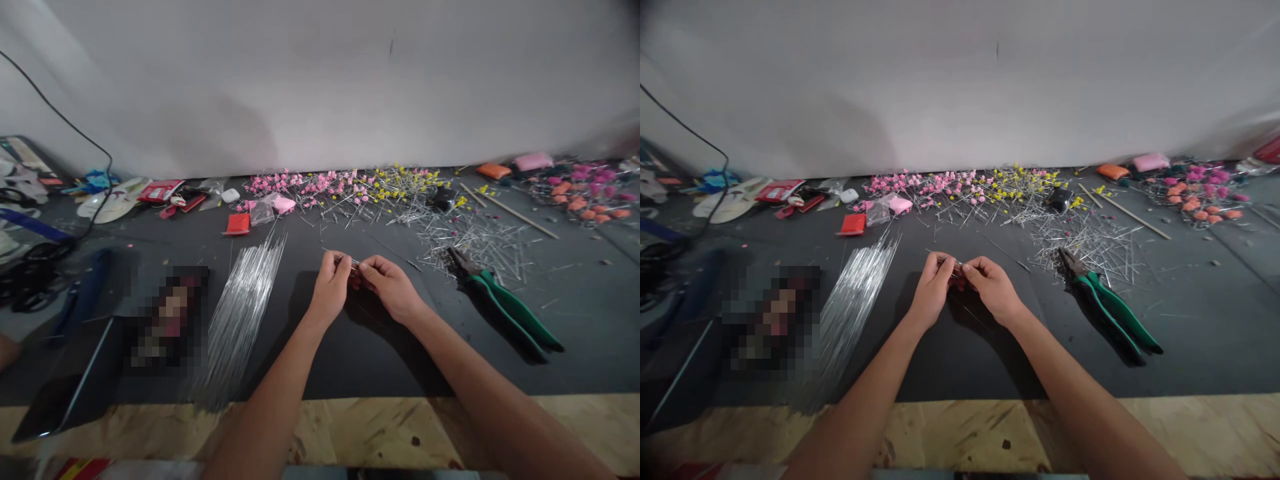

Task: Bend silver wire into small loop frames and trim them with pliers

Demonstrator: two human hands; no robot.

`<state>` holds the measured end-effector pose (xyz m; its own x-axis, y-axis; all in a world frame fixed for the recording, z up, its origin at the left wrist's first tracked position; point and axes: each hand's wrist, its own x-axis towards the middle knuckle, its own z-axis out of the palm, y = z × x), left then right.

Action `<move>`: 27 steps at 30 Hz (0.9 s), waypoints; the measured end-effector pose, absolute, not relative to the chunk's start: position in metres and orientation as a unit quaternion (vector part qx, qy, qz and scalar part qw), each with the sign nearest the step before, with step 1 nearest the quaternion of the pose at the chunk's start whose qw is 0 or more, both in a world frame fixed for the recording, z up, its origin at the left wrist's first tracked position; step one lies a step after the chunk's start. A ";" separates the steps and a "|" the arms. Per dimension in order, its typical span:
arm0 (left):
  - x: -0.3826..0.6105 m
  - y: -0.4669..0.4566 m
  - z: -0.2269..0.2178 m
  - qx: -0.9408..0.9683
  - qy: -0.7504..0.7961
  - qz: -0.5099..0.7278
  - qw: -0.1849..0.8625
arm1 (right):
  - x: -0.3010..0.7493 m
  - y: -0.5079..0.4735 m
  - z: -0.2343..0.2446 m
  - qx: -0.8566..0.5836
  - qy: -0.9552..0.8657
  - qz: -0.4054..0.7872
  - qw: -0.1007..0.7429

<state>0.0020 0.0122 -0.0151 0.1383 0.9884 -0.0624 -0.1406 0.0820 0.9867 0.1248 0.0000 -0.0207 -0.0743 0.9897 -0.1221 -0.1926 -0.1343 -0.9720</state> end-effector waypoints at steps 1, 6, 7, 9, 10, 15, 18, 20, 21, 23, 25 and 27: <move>0.002 0.012 -0.015 0.473 0.446 0.481 0.588 | 0.125 0.000 -0.021 -0.465 -0.431 0.592 0.497; 0.001 0.013 -0.014 0.470 0.451 0.475 0.592 | 0.124 0.000 -0.021 -0.476 -0.447 0.577 0.491; 0.000 0.014 -0.014 0.473 0.453 0.475 0.588 | 0.124 0.000 -0.020 -0.478 -0.453 0.571 0.490; -0.002 0.015 -0.012 0.483 0.461 0.475 0.573 | 0.124 0.000 -0.019 -0.491 -0.464 0.553 0.489; -0.003 0.016 -0.011 0.488 0.465 0.475 0.565 | 0.124 -0.001 -0.019 -0.499 -0.469 0.542 0.488; -0.006 0.018 -0.009 0.446 0.447 0.500 0.592 | 0.123 -0.003 -0.017 -0.527 -0.488 0.502 0.482; -0.005 0.019 -0.008 0.390 0.414 0.520 0.638 | 0.122 -0.003 -0.017 -0.535 -0.484 0.489 0.491; -0.005 0.018 -0.007 0.361 0.399 0.526 0.659 | 0.121 -0.004 -0.017 -0.534 -0.476 0.488 0.499; -0.005 0.018 -0.006 0.350 0.394 0.528 0.666 | 0.121 -0.003 -0.016 -0.534 -0.473 0.489 0.502; -0.005 0.018 -0.005 0.333 0.389 0.530 0.676 | 0.120 -0.003 -0.016 -0.534 -0.469 0.489 0.506; -0.005 0.018 -0.004 0.322 0.386 0.532 0.682 | 0.120 -0.003 -0.016 -0.534 -0.465 0.490 0.508; -0.006 0.018 -0.004 0.315 0.380 0.533 0.688 | 0.120 -0.003 -0.016 -0.532 -0.461 0.493 0.511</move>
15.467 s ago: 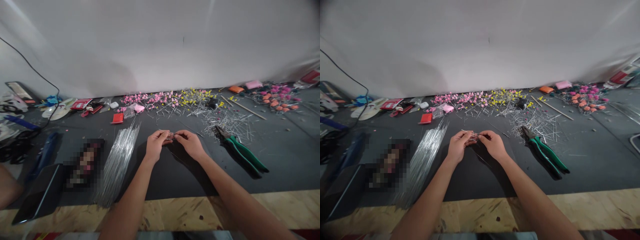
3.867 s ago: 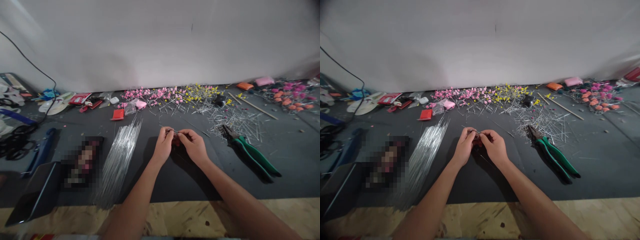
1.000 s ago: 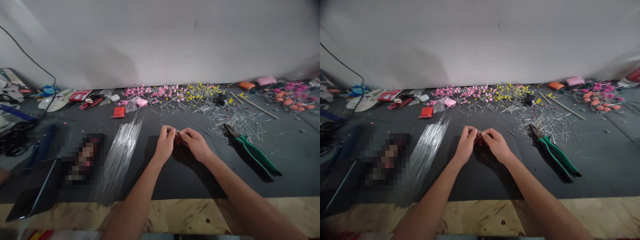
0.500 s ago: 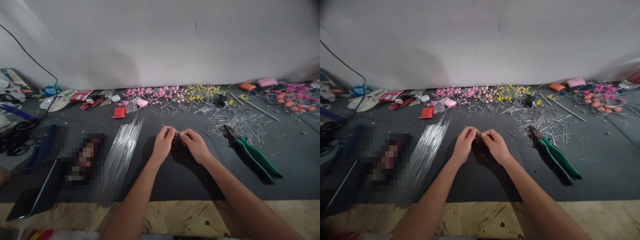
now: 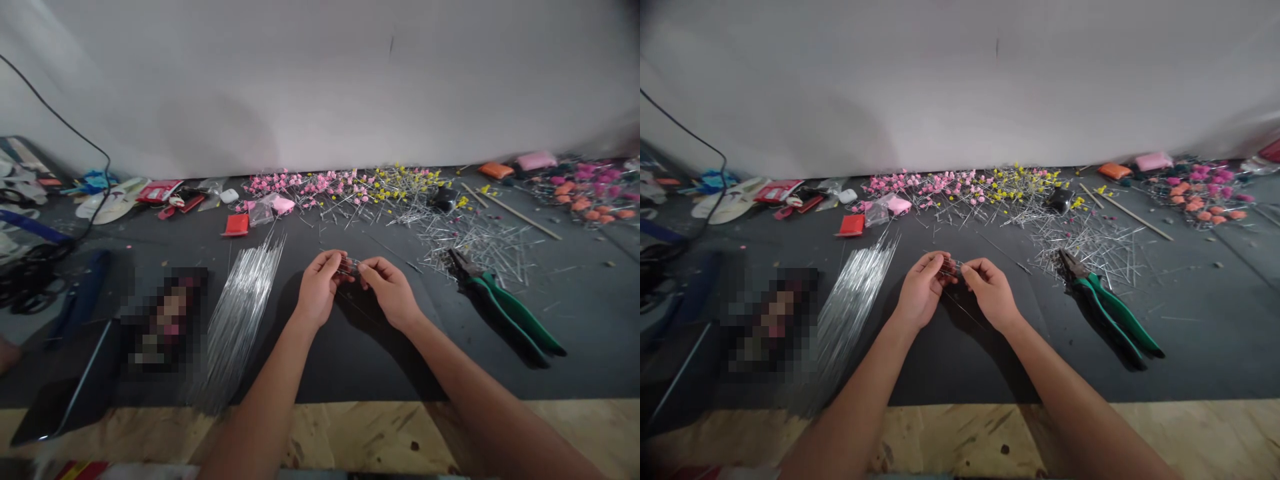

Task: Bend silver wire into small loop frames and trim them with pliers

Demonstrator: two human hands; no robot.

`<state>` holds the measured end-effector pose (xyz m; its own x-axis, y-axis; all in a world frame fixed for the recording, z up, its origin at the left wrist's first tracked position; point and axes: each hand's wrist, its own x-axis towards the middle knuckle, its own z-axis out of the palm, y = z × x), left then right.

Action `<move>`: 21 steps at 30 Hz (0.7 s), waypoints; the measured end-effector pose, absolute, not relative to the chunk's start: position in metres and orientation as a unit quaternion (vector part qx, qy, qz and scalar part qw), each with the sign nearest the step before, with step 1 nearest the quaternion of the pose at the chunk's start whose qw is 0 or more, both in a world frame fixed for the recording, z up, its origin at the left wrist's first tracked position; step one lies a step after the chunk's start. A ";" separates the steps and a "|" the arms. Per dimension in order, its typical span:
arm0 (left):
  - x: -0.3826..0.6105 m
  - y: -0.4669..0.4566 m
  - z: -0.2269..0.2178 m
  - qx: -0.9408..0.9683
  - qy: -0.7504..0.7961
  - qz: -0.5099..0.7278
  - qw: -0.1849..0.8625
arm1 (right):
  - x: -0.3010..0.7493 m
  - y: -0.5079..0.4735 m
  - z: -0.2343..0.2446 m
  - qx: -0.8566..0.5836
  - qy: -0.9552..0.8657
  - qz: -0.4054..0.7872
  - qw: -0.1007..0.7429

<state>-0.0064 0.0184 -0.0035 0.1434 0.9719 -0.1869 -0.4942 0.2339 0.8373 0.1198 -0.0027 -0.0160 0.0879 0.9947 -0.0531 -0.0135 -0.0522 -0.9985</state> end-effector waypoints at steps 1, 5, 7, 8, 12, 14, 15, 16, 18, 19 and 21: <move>-0.007 0.018 -0.003 0.312 0.377 0.533 0.690 | 0.120 -0.003 -0.016 -0.531 -0.460 0.495 0.512; -0.009 0.019 -0.002 0.301 0.368 0.532 0.701 | 0.120 -0.002 -0.016 -0.523 -0.452 0.502 0.519; -0.010 0.019 -0.002 0.296 0.361 0.529 0.708 | 0.120 -0.002 -0.016 -0.515 -0.447 0.510 0.524; -0.011 0.018 -0.001 0.295 0.358 0.526 0.713 | 0.120 -0.002 -0.016 -0.511 -0.444 0.515 0.526; -0.012 0.018 -0.001 0.287 0.352 0.520 0.723 | 0.120 -0.003 -0.016 -0.490 -0.423 0.538 0.540; -0.012 0.018 -0.002 0.277 0.353 0.524 0.724 | 0.120 -0.003 -0.017 -0.479 -0.409 0.550 0.549; -0.013 0.018 -0.002 0.272 0.353 0.527 0.723 | 0.120 -0.003 -0.017 -0.475 -0.403 0.555 0.552; -0.013 0.018 -0.002 0.269 0.353 0.530 0.723 | 0.120 -0.003 -0.018 -0.470 -0.397 0.559 0.556; -0.012 0.018 -0.001 0.268 0.351 0.530 0.724 | 0.120 -0.002 -0.019 -0.460 -0.390 0.565 0.562; -0.012 0.018 -0.001 0.271 0.351 0.528 0.725 | 0.120 -0.002 -0.019 -0.455 -0.388 0.569 0.565; -0.012 0.017 -0.001 0.278 0.351 0.522 0.726 | 0.121 -0.002 -0.019 -0.445 -0.386 0.575 0.568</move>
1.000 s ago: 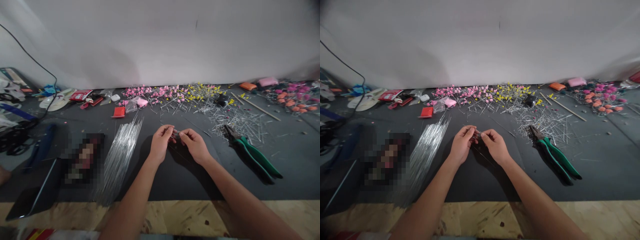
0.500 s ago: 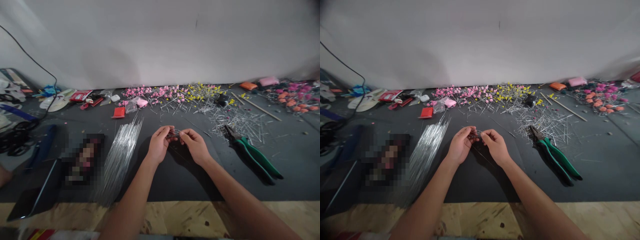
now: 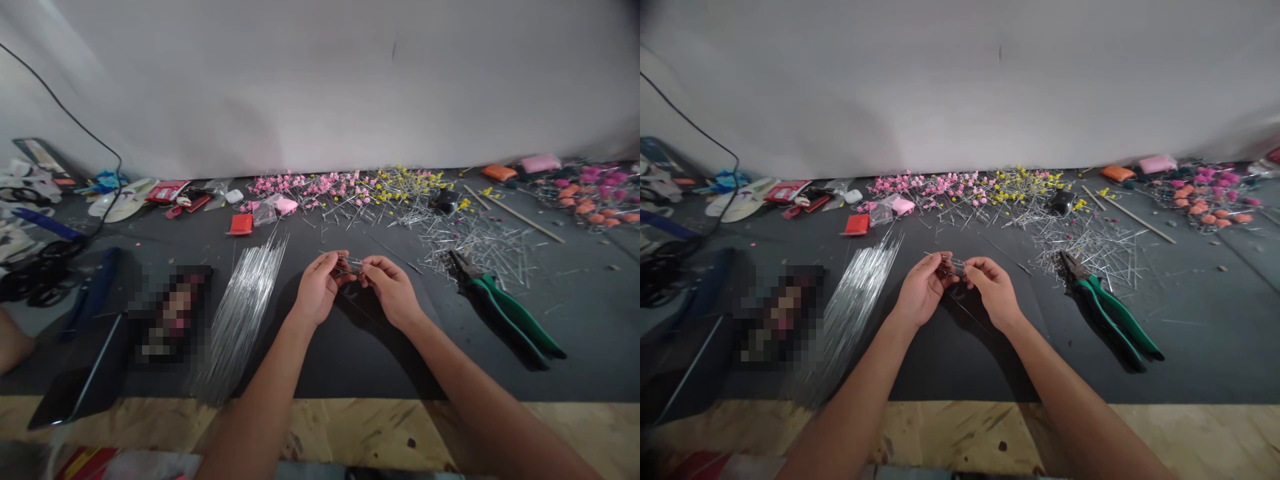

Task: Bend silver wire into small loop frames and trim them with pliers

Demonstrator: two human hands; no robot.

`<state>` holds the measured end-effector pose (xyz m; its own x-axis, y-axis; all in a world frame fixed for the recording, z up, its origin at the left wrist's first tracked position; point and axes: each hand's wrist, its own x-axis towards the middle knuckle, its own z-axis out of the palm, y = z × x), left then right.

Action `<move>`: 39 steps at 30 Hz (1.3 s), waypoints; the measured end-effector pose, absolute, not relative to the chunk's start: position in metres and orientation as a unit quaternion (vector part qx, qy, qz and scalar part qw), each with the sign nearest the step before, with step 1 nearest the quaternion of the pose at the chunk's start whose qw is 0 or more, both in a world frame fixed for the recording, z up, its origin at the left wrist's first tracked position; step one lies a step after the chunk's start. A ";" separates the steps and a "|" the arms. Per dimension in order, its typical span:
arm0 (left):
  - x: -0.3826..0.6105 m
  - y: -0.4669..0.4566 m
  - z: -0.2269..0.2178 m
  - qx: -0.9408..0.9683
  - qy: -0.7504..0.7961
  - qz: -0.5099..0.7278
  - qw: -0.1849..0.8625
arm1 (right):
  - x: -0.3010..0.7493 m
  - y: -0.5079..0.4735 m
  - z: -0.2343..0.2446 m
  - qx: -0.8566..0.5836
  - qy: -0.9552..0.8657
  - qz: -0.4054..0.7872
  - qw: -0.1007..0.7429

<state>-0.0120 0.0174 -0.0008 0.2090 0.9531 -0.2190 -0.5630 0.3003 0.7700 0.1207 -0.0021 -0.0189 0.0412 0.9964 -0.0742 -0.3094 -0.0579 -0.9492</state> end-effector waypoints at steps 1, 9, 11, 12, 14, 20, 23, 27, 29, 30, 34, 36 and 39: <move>-0.012 0.017 -0.001 0.281 0.350 0.520 0.726 | 0.121 -0.002 -0.019 -0.443 -0.385 0.577 0.568; -0.012 0.018 -0.004 0.315 0.342 0.518 0.718 | 0.121 -0.004 -0.017 -0.449 -0.390 0.575 0.562; -0.012 0.018 -0.005 0.321 0.344 0.518 0.714 | 0.121 -0.005 -0.016 -0.453 -0.399 0.567 0.561; -0.012 0.018 -0.006 0.326 0.348 0.520 0.708 | 0.121 -0.005 -0.016 -0.460 -0.405 0.559 0.559; -0.011 0.018 -0.007 0.345 0.365 0.529 0.685 | 0.120 -0.004 -0.015 -0.483 -0.416 0.540 0.550; -0.007 0.010 -0.005 0.521 0.467 0.521 0.488 | 0.115 -0.004 -0.014 -0.532 -0.423 0.497 0.540; -0.004 0.006 -0.002 0.588 0.458 0.523 0.413 | 0.114 -0.004 -0.015 -0.522 -0.420 0.501 0.547; -0.002 0.004 -0.001 0.633 0.452 0.515 0.359 | 0.115 -0.003 -0.014 -0.519 -0.420 0.504 0.548; -0.002 0.004 -0.002 0.642 0.456 0.512 0.344 | 0.115 -0.003 -0.014 -0.520 -0.417 0.508 0.546; -0.002 0.004 -0.002 0.644 0.458 0.510 0.338 | 0.115 -0.002 -0.014 -0.521 -0.415 0.510 0.544; -0.004 0.003 -0.001 0.643 0.468 0.510 0.327 | 0.114 -0.001 -0.018 -0.530 -0.406 0.513 0.540; -0.005 0.003 0.001 0.636 0.474 0.514 0.327 | 0.114 -0.001 -0.019 -0.533 -0.410 0.508 0.538; -0.008 0.005 0.002 0.608 0.478 0.520 0.362 | 0.114 -0.002 -0.019 -0.547 -0.430 0.494 0.521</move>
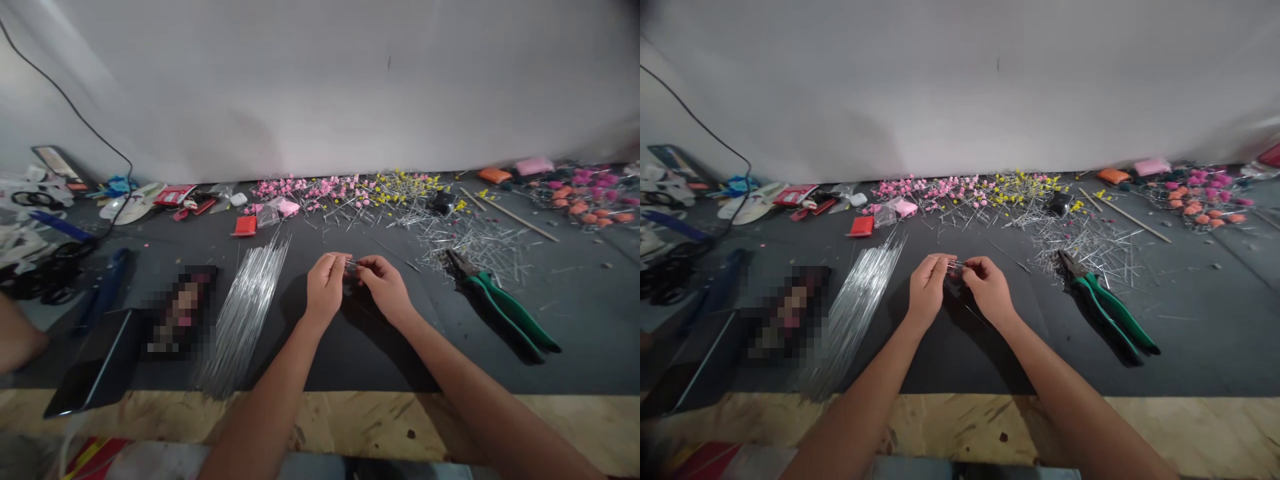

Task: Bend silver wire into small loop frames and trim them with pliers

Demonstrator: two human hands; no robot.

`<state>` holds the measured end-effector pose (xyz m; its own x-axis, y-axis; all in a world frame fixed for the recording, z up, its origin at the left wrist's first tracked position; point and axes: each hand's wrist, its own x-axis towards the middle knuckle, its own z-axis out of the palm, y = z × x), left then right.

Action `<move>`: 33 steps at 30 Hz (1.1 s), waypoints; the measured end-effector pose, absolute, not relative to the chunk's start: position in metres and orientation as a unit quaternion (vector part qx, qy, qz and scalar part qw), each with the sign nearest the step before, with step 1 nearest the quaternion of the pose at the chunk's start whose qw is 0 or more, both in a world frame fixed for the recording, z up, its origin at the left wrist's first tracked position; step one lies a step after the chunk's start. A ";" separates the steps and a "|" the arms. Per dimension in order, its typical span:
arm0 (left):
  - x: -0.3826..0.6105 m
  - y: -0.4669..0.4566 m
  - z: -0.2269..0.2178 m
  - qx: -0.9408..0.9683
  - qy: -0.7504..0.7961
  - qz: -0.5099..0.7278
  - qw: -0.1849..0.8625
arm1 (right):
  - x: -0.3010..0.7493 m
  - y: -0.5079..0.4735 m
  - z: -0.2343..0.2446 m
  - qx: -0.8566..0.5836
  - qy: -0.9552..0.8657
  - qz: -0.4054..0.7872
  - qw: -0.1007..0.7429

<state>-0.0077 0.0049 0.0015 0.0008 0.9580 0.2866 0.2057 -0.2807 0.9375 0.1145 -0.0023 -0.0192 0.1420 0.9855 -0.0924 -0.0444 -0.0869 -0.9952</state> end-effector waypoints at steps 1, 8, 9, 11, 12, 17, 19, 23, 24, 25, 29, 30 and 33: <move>-0.009 0.006 0.001 0.595 0.479 0.521 0.381 | 0.115 -0.003 -0.019 -0.553 -0.438 0.490 0.512; -0.014 0.020 -0.010 0.471 0.467 0.533 0.525 | 0.115 -0.004 -0.016 -0.558 -0.454 0.495 0.487; -0.014 0.021 -0.011 0.455 0.461 0.535 0.543 | 0.115 -0.004 -0.016 -0.556 -0.457 0.498 0.484; -0.016 0.023 -0.011 0.430 0.450 0.536 0.570 | 0.116 -0.004 -0.017 -0.549 -0.468 0.501 0.479; -0.018 0.024 -0.010 0.420 0.446 0.535 0.582 | 0.117 -0.004 -0.017 -0.542 -0.474 0.503 0.477; -0.022 0.025 -0.004 0.372 0.417 0.515 0.650 | 0.124 -0.002 -0.017 -0.487 -0.488 0.547 0.475; -0.024 0.025 -0.003 0.363 0.401 0.500 0.676 | 0.128 -0.001 -0.017 -0.471 -0.481 0.572 0.469; -0.024 0.025 -0.003 0.352 0.374 0.487 0.706 | 0.133 0.002 -0.017 -0.443 -0.470 0.616 0.451; -0.023 0.024 -0.003 0.349 0.369 0.488 0.710 | 0.133 0.002 -0.017 -0.437 -0.460 0.626 0.452; -0.023 0.024 -0.003 0.345 0.364 0.490 0.713 | 0.133 0.003 -0.017 -0.433 -0.447 0.636 0.457; -0.020 0.023 -0.002 0.333 0.359 0.503 0.712 | 0.131 0.003 -0.016 -0.431 -0.401 0.650 0.481; -0.020 0.022 -0.002 0.332 0.359 0.507 0.710 | 0.130 0.003 -0.016 -0.435 -0.396 0.647 0.485; -0.019 0.022 -0.002 0.321 0.360 0.516 0.708 | 0.129 0.002 -0.016 -0.444 -0.386 0.641 0.492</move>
